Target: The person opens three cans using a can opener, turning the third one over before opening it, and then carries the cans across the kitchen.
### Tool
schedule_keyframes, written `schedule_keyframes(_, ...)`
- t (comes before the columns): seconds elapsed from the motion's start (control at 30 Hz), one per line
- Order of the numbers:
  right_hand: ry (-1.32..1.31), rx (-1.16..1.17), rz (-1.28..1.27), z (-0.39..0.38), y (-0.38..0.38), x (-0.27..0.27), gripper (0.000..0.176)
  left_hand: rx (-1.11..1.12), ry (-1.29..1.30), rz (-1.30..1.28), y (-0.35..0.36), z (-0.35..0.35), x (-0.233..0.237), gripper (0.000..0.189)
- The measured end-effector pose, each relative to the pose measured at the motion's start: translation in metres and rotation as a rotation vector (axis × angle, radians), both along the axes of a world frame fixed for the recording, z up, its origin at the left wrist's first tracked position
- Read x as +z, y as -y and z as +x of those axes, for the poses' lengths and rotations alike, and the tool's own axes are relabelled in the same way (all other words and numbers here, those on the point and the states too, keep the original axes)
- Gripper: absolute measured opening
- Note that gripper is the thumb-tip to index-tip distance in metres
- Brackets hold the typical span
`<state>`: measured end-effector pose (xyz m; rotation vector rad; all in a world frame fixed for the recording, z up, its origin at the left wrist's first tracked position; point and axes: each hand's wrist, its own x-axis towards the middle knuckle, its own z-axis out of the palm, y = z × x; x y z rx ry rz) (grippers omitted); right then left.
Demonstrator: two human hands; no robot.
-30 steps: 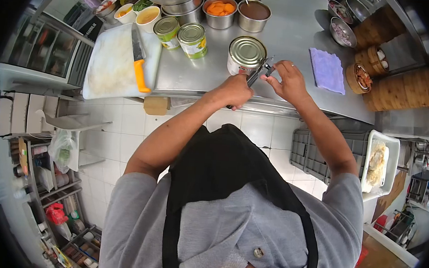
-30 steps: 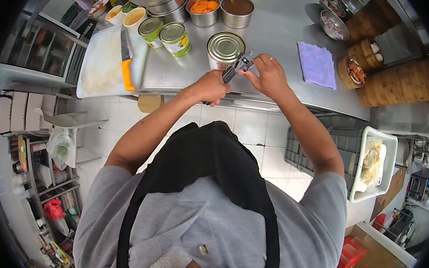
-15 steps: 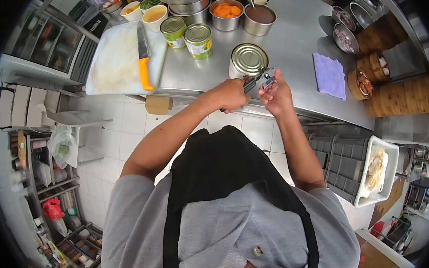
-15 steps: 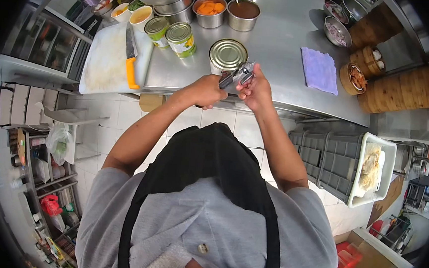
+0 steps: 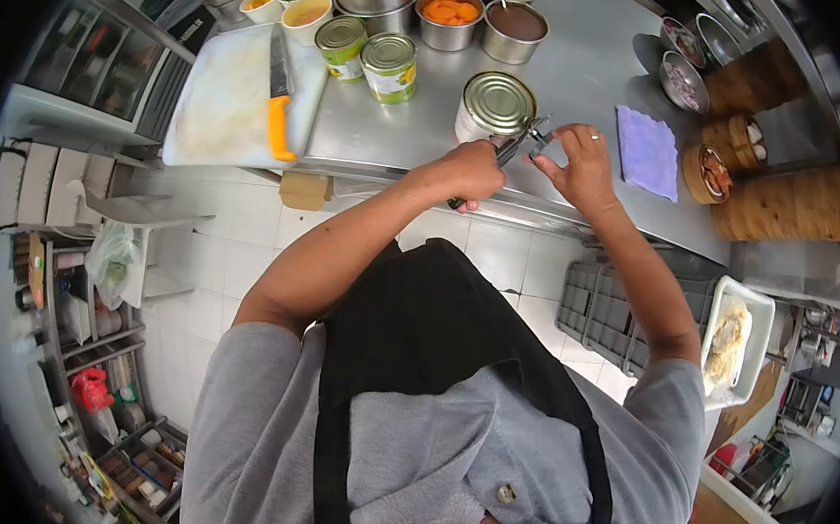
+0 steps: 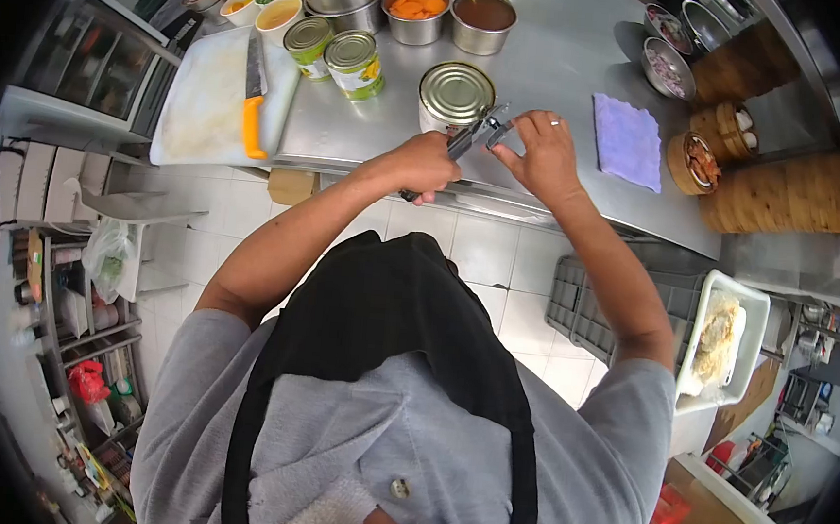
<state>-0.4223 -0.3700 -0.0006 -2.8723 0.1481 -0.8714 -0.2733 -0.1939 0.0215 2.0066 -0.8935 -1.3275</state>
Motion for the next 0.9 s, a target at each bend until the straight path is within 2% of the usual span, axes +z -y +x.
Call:
schedule_keyframes(0.07,0.019,0.111,-0.059,0.005,0.009,0.003,0.040,-0.082,0.075,-0.064,0.001,0.001,-0.009,0.020)
schedule_keyframes(0.17,-0.032,0.214,-0.052,0.007,0.021,-0.002,0.037,-0.031,0.026,0.023,0.001,-0.001,-0.004,0.019)
schedule_keyframes(0.33,0.225,0.219,0.128,0.017,0.009,-0.034,0.035,-0.022,0.047,0.018,-0.005,-0.003,0.005,0.019)
schedule_keyframes(0.4,0.077,-0.136,0.769,0.017,-0.017,-0.042,0.036,-0.019,0.068,0.050,-0.007,-0.003,0.007,0.019)
schedule_keyframes(0.43,0.082,-0.137,0.771,0.022,-0.030,-0.041,0.036,-0.022,0.071,0.051,-0.010,-0.002,0.007,0.019)
schedule_keyframes(0.5,0.236,-0.262,1.835,0.032,-0.048,-0.038,0.045,-0.024,0.096,-0.013,-0.016,0.001,0.001,0.020)
schedule_keyframes(0.53,0.247,-0.243,2.227,0.037,-0.049,-0.044,0.052,-0.027,0.094,-0.017,-0.019,0.003,-0.004,0.020)
schedule_keyframes(0.57,0.248,-0.246,2.219,0.037,-0.051,-0.048,0.052,-0.028,0.115,-0.044,-0.023,0.005,-0.011,0.020)
schedule_keyframes(0.63,0.296,0.064,2.565,0.035,-0.054,-0.053,0.055,-0.027,0.133,-0.087,-0.024,0.009,-0.008,0.020)
schedule_keyframes(0.7,0.247,0.121,2.532,0.026,-0.044,-0.059,0.057,-0.045,0.113,-0.045,-0.024,0.011,-0.007,0.020)
schedule_keyframes(0.77,-0.046,0.112,2.349,0.010,-0.030,-0.056,0.050,-0.051,0.095,-0.037,-0.022,0.013,-0.007,0.020)
schedule_keyframes(0.8,-0.055,0.099,2.333,0.006,-0.035,-0.051,0.050,-0.053,0.091,-0.016,-0.021,0.014,-0.007,0.020)
schedule_keyframes(0.87,0.160,-0.362,1.078,-0.003,-0.051,-0.037,0.042,-0.046,0.084,-0.038,-0.019,0.011,-0.008,0.020)
schedule_keyframes(0.9,0.149,-0.362,1.064,-0.003,-0.050,-0.030,0.042,-0.046,0.087,-0.040,-0.018,0.009,-0.006,0.020)
